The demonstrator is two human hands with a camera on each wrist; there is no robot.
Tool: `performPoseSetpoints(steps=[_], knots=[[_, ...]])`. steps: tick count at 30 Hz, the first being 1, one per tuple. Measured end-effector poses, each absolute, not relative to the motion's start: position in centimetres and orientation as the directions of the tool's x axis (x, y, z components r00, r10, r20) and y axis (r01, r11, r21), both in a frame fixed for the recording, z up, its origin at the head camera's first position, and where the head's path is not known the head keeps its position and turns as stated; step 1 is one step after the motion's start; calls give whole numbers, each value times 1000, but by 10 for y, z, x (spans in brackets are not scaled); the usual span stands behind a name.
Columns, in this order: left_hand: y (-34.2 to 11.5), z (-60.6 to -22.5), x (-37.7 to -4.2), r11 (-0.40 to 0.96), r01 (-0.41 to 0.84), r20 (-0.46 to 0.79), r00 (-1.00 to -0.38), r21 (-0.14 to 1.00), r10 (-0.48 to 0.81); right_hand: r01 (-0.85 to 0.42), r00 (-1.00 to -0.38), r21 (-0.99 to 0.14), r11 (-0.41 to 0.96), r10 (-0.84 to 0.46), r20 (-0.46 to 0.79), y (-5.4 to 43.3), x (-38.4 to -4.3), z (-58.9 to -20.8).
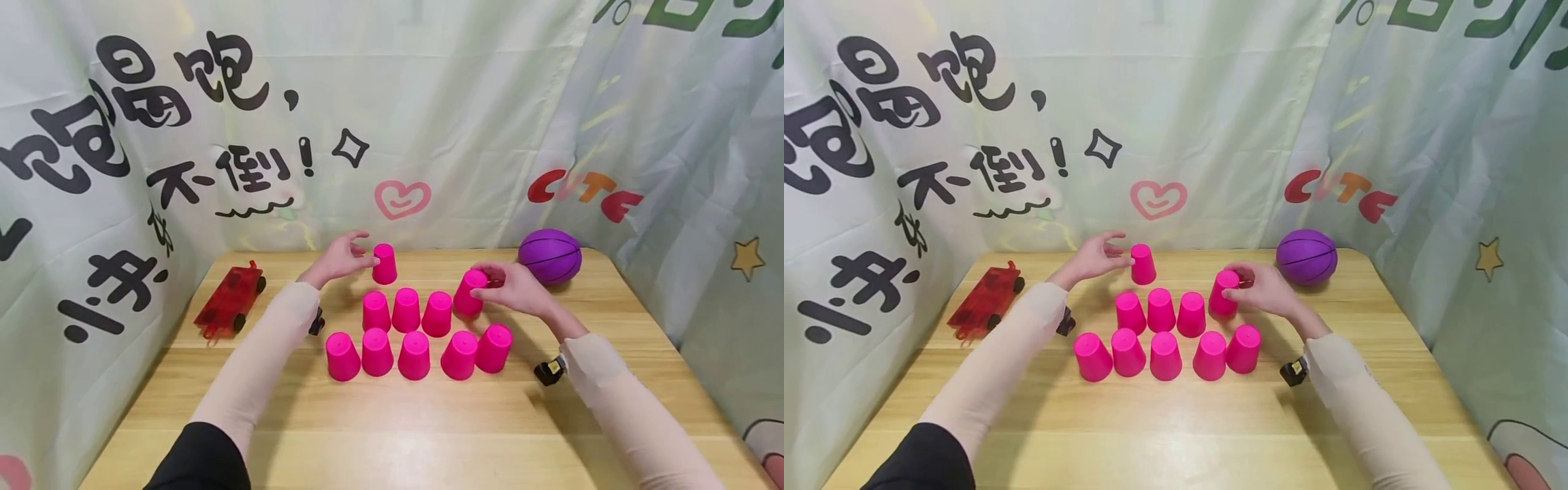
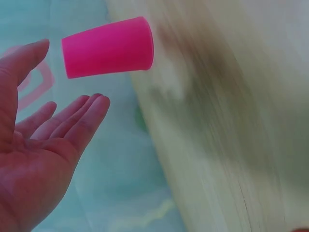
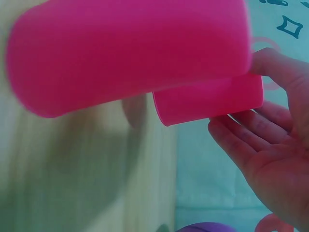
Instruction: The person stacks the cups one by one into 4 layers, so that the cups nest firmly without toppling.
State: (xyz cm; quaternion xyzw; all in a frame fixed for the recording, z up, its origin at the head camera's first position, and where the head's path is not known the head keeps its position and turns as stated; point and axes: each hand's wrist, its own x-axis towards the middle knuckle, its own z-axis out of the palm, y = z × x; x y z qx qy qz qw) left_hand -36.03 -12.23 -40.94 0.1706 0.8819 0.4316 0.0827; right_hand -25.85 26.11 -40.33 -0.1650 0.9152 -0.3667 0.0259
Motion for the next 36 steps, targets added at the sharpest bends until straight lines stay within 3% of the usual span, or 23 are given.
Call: performPoseSetpoints(steps=[17,24,36], knots=[[-152,-398,-316,584,329,20,-881,742,472,-286,-941,-685,670,-331,69,225,-306,-373],[-151,-393,-300,552,382,2,-824,741,567,-298,-925,-716,632,-375,54,204,-326,-373],[-147,-398,-284,561,421,-24,-785,712,619,-251,-933,-732,633,-361,7,181,-348,-381]])
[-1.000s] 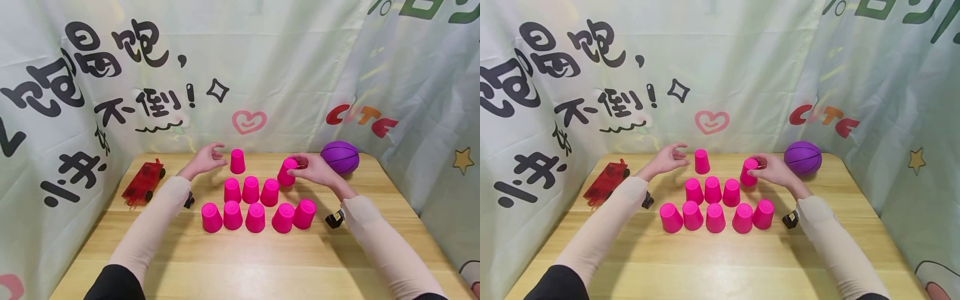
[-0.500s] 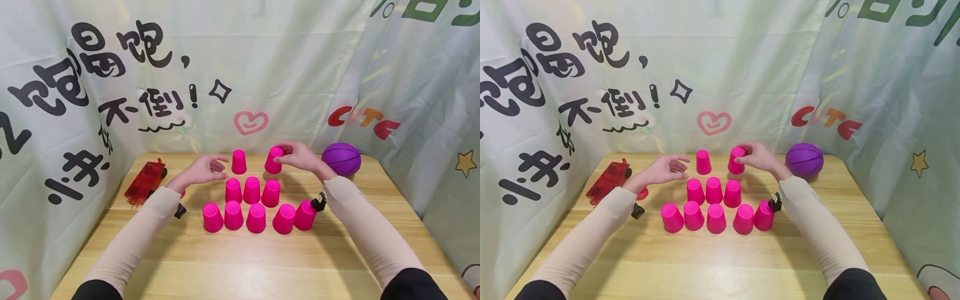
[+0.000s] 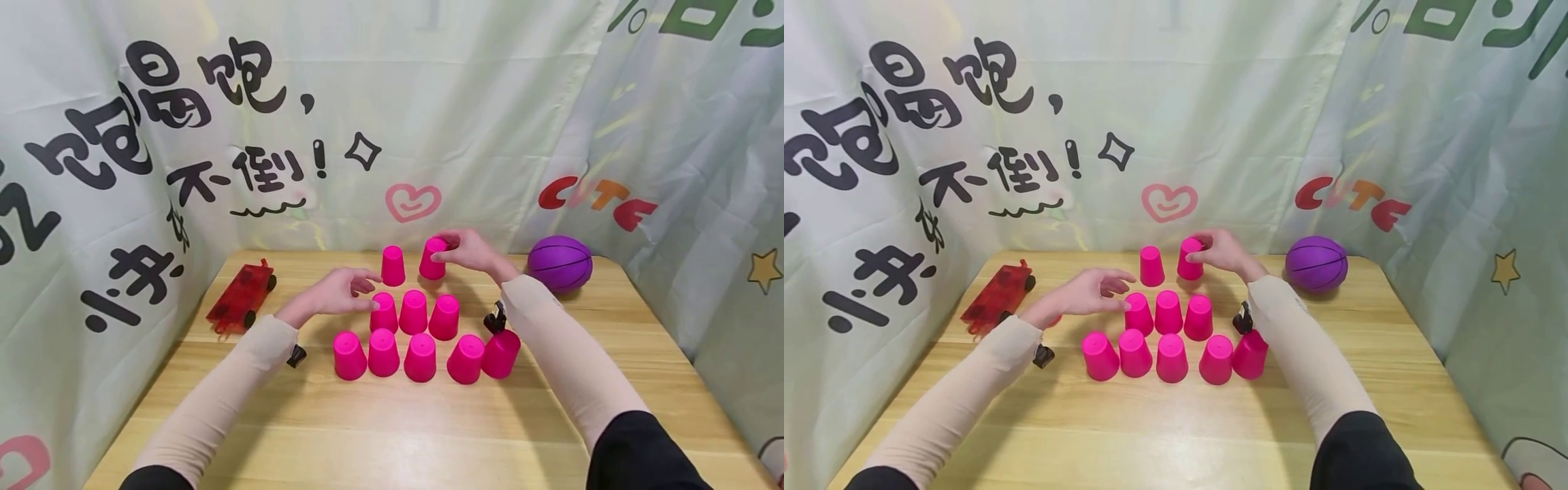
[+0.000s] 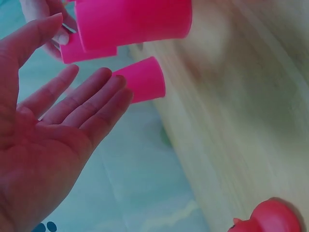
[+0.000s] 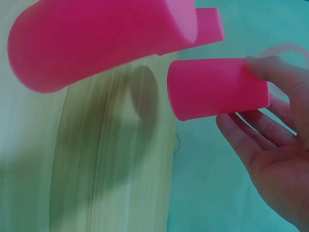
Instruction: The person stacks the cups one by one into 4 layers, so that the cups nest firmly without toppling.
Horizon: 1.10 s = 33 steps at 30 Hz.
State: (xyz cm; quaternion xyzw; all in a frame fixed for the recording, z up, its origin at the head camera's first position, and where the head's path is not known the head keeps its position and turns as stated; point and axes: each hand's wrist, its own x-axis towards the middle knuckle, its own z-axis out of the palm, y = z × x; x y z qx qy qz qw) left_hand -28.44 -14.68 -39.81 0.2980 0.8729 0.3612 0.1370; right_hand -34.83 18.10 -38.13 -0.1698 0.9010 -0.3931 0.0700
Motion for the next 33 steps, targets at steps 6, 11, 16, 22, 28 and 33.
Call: performPoseSetpoints(steps=[6,11,16,22,28,33], knots=[[-145,-406,-283,580,402,-56,-788,709,614,-237,-926,-731,639,-375,-27,168,-354,-385],[-144,-408,-281,589,393,-71,-788,706,611,-267,-915,-719,641,-403,-20,161,-357,-391],[-142,-411,-281,596,406,-74,-782,693,618,-308,-902,-690,656,-431,-7,157,-360,-401],[-137,-412,-280,598,404,-77,-782,692,618,-308,-901,-690,655,-434,-11,153,-362,-408],[-135,-414,-278,603,409,-76,-783,685,618,-306,-904,-689,657,-428,-6,150,-361,-409],[-135,-415,-278,606,409,-74,-786,682,614,-293,-908,-697,655,-420,-13,149,-362,-409]])
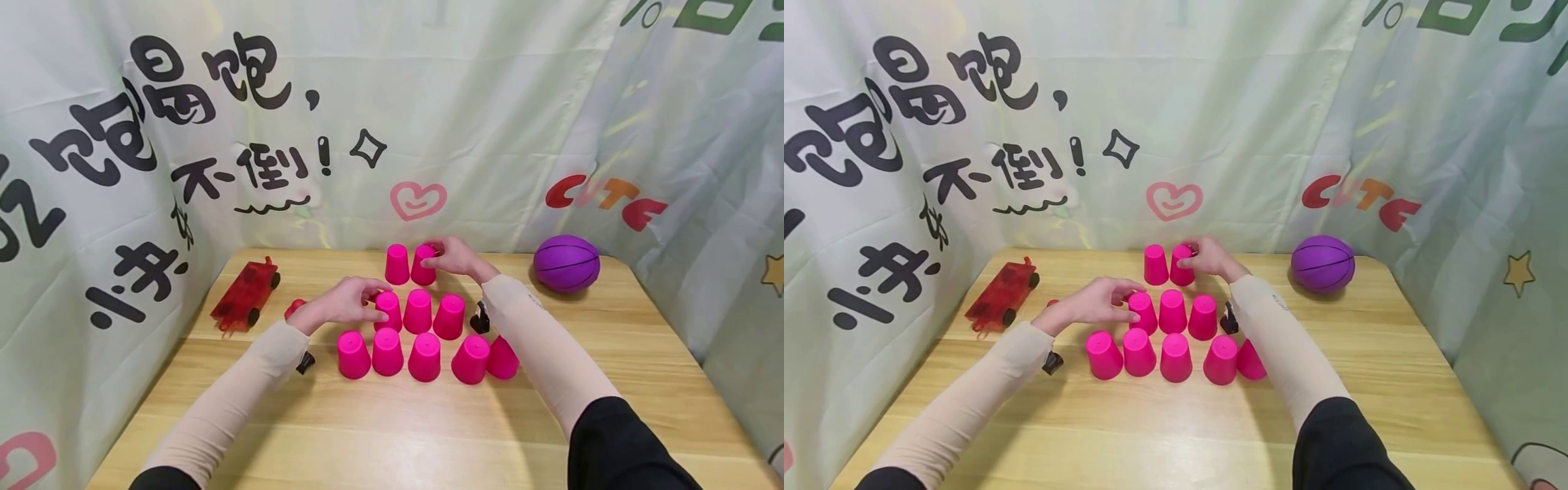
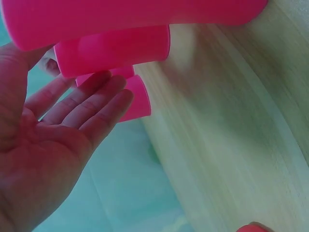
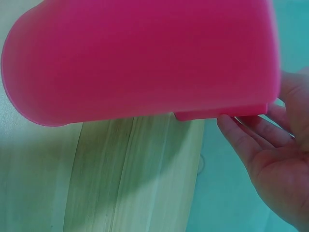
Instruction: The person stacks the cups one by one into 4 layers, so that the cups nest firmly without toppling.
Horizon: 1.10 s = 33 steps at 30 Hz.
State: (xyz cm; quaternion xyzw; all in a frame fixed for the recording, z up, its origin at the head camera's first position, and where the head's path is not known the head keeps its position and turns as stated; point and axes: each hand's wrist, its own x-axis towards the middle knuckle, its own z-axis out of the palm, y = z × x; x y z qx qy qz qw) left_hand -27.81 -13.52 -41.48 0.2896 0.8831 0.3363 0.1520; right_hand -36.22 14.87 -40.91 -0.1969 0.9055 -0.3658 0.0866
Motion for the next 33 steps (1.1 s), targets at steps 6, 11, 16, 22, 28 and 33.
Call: performPoseSetpoints(steps=[6,11,16,22,28,33], knots=[[-133,-415,-279,599,416,-68,-781,684,620,-284,-912,-693,662,-410,-19,151,-363,-410],[-131,-416,-280,600,420,-66,-781,681,621,-266,-914,-708,654,-405,-31,155,-362,-408],[-129,-416,-280,603,425,-63,-781,675,621,-259,-915,-716,649,-402,-33,162,-357,-398],[-130,-417,-279,610,407,-71,-792,680,607,-293,-907,-692,659,-421,-17,174,-344,-384],[-136,-416,-280,611,387,-61,-811,691,583,-389,-874,-640,663,-484,31,184,-321,-373],[-142,-415,-287,608,379,-26,-835,697,550,-407,-861,-617,673,-509,13,189,-294,-367]])
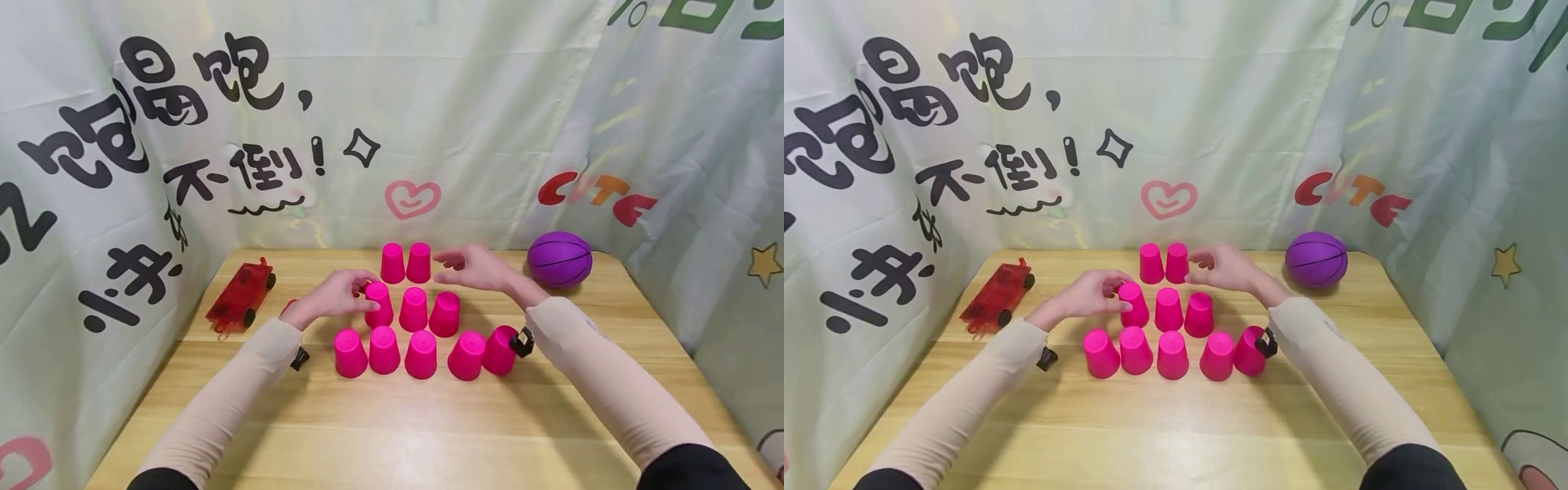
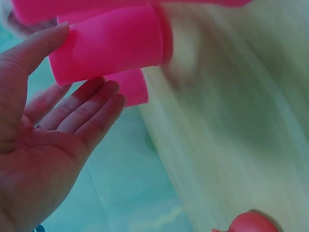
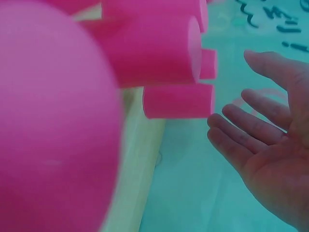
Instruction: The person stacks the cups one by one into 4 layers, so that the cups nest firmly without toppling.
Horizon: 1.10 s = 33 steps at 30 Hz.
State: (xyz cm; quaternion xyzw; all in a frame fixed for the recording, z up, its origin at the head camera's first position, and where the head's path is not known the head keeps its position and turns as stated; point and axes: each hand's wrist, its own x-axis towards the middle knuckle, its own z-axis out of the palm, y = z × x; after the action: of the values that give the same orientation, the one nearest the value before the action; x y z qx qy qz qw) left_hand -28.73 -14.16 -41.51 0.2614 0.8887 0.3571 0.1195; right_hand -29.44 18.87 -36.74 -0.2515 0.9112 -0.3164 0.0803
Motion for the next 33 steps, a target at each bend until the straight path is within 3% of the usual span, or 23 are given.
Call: performPoseSetpoints(steps=[14,21,33], knots=[[-155,-409,-319,628,337,45,-900,702,433,-405,-833,-645,648,-553,-33,209,-259,-383],[-155,-406,-332,639,285,36,-927,715,373,-409,-820,-650,641,-570,-47,213,-254,-390],[-150,-407,-347,626,316,118,-934,713,337,-403,-815,-673,621,-578,-45,214,-254,-399]])
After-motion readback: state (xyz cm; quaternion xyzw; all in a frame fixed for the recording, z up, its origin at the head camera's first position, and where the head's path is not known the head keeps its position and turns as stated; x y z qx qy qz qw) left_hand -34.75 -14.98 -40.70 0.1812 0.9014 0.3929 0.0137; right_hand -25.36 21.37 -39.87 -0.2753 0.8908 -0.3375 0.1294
